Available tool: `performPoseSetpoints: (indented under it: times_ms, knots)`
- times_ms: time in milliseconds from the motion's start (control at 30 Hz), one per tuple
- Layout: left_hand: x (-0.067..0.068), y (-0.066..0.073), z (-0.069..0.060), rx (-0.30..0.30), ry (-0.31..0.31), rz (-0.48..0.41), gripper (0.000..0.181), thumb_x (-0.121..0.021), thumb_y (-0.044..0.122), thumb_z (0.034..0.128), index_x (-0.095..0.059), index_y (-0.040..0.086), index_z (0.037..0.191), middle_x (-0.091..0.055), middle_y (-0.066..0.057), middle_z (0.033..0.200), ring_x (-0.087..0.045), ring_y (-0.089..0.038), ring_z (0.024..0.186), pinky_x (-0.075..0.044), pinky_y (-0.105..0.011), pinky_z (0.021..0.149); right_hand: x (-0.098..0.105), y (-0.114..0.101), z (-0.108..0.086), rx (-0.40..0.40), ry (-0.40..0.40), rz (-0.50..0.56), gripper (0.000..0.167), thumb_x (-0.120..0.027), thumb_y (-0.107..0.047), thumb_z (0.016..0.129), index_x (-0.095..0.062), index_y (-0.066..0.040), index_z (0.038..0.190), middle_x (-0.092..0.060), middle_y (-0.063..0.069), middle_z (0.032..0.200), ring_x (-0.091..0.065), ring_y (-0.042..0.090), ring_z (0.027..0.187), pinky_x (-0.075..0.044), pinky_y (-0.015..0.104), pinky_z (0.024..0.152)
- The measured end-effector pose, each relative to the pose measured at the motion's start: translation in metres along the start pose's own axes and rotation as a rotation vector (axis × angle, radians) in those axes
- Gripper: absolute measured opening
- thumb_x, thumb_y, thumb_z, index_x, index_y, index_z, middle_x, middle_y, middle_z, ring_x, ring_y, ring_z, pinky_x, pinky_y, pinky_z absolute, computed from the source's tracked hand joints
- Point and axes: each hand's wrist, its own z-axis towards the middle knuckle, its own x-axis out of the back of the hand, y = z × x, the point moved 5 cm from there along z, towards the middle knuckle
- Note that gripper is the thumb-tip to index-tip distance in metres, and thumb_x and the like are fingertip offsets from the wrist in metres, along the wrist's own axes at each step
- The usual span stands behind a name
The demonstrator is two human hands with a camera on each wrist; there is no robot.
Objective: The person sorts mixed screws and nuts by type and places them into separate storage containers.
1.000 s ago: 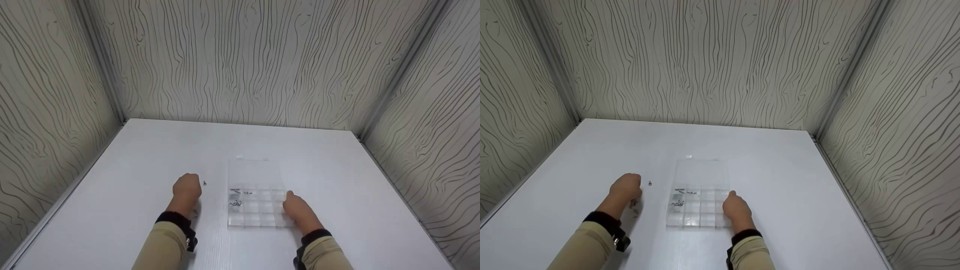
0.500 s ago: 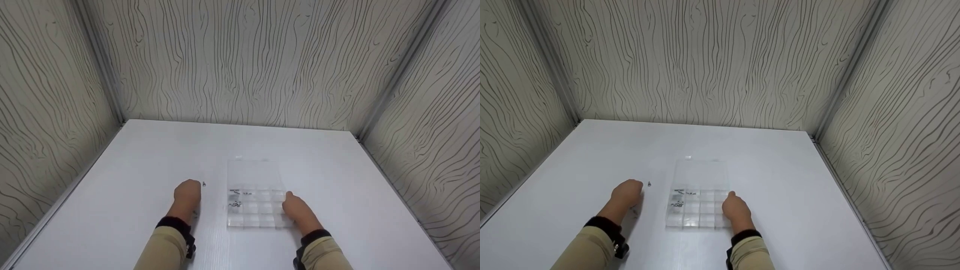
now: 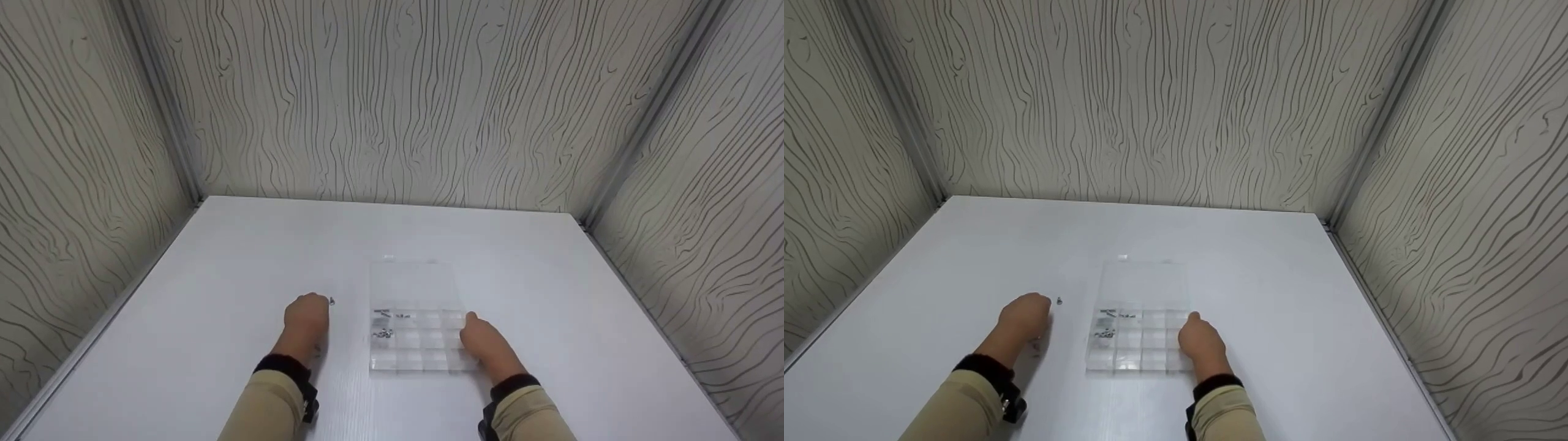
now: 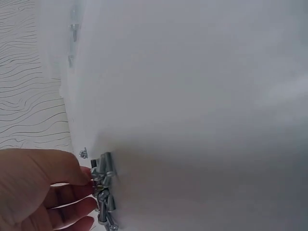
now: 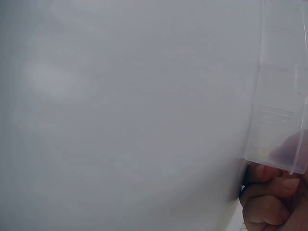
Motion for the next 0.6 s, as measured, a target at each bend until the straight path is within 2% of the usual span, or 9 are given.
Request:
performPoseSetpoints:
  times_ms: [200, 333, 467, 600]
  knots:
    - [0.0037, -0.0061, -0.0014, 0.040, -0.051, -0.037, 0.017, -0.061, 0.000, 0.0801, -0.063, 0.003, 0.096, -0.062, -0.010, 0.086, -0.059, -0.022, 0.080, -0.053, -0.036, 0.068, -0.0010, 0.0020, 0.0022, -0.020, -0.006, 0.026, 0.040, -0.034, -0.007, 0.091, -0.036, 0.015, 0.124, -0.057, 0.028, 0.102, -0.058, 0.033, 0.089, -0.049, 0.044, 0.076]
    - [0.0029, -0.0061, -0.0024, 0.038, -0.081, -0.050, 0.025, -0.065, 0.002, 0.0777, -0.063, 0.003, 0.103, -0.062, -0.011, 0.092, -0.060, -0.024, 0.086, -0.053, -0.038, 0.074, -0.0010, 0.0022, 0.0031, -0.021, -0.007, 0.023, 0.041, -0.035, -0.007, 0.091, -0.035, 0.016, 0.125, -0.057, 0.029, 0.102, -0.057, 0.031, 0.085, -0.049, 0.043, 0.074]
    - [0.0017, -0.0038, -0.0034, 0.012, -0.067, -0.043, 0.029, -0.063, 0.002, 0.0791, -0.061, 0.003, 0.108, -0.062, -0.013, 0.098, -0.059, -0.028, 0.095, -0.051, -0.040, 0.080, -0.0008, 0.0024, 0.0029, -0.025, -0.009, 0.029, 0.043, -0.035, -0.006, 0.091, -0.033, 0.016, 0.127, -0.056, 0.030, 0.105, -0.057, 0.031, 0.086, -0.048, 0.042, 0.074]
    - [-0.0017, -0.0031, -0.0026, -0.019, -0.034, -0.006, 0.017, -0.057, -0.001, 0.0826, -0.062, 0.002, 0.099, -0.061, -0.012, 0.092, -0.059, -0.027, 0.089, -0.053, -0.039, 0.076, -0.0009, 0.0030, 0.0028, -0.038, -0.010, 0.040, 0.043, -0.035, -0.006, 0.091, -0.032, 0.016, 0.128, -0.055, 0.030, 0.106, -0.056, 0.031, 0.086, -0.048, 0.042, 0.074]
